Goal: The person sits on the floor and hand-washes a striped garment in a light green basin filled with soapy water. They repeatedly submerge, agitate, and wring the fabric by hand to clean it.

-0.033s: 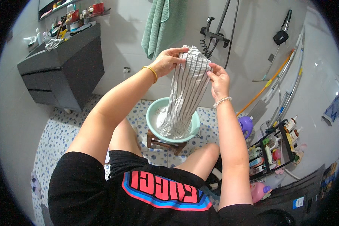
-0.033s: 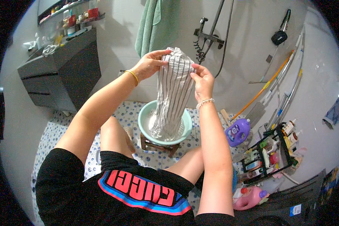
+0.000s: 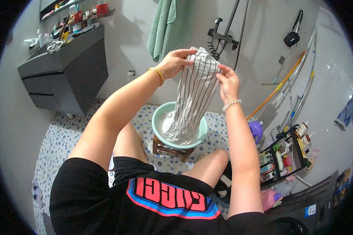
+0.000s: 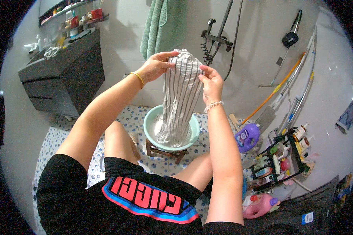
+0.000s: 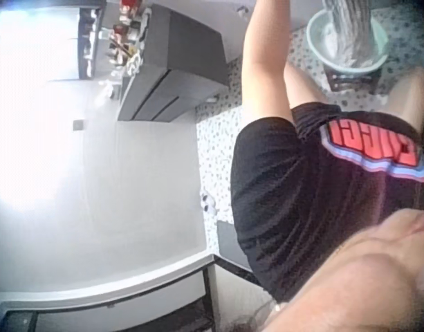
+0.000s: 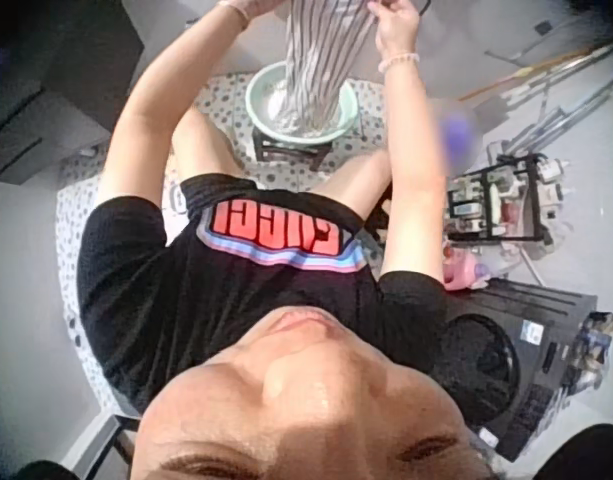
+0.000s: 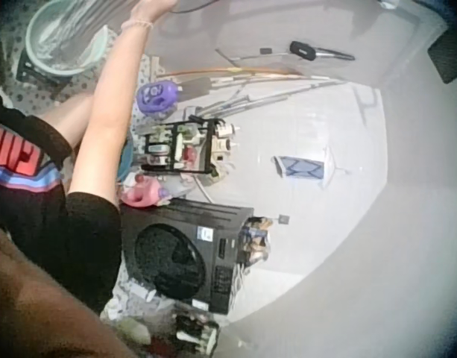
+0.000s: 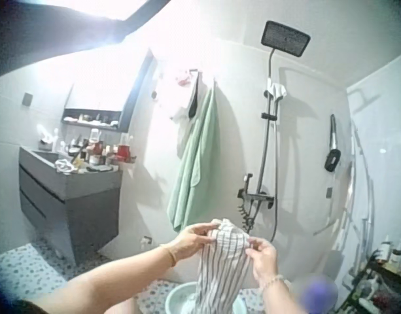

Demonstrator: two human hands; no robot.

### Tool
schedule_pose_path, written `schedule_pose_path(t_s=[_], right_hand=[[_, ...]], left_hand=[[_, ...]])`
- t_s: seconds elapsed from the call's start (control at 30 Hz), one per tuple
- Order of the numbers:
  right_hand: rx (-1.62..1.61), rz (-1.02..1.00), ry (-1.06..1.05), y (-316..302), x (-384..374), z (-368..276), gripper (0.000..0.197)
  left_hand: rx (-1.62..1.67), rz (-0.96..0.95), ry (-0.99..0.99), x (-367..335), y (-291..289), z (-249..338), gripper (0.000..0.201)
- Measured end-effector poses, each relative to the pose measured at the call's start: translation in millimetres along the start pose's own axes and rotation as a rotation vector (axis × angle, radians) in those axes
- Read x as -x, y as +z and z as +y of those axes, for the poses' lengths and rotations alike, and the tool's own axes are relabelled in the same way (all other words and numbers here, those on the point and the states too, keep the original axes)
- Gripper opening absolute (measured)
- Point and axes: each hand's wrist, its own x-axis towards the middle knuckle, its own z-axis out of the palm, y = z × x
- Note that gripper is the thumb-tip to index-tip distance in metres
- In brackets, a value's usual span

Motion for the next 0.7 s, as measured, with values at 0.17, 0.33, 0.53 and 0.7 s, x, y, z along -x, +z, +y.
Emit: schedule_pose_path(t_s=[0.17,0.33,0.53,0.7], right_hand=[[-0.034,-0.011,0.033,5,-14,-16,0.03],[0.178,-0.058,0.055,-1,-15,-21,0.034],[0.651,-0.103,-0.07,-25,-27,1,0.022],[-0.059,0.133,0.039,-28,-33,57,0.009]], left_hand=[[-0.301,-0.029,0.041,-14,-3,18,0.038],[-1.147,-0.08,-0.019,-19,0,32,0.037],[-0.98,-0.133,0.197,-35,-14,-4,0.023],[0.043,0.132,-0.114,-46,4,-66,0.018]])
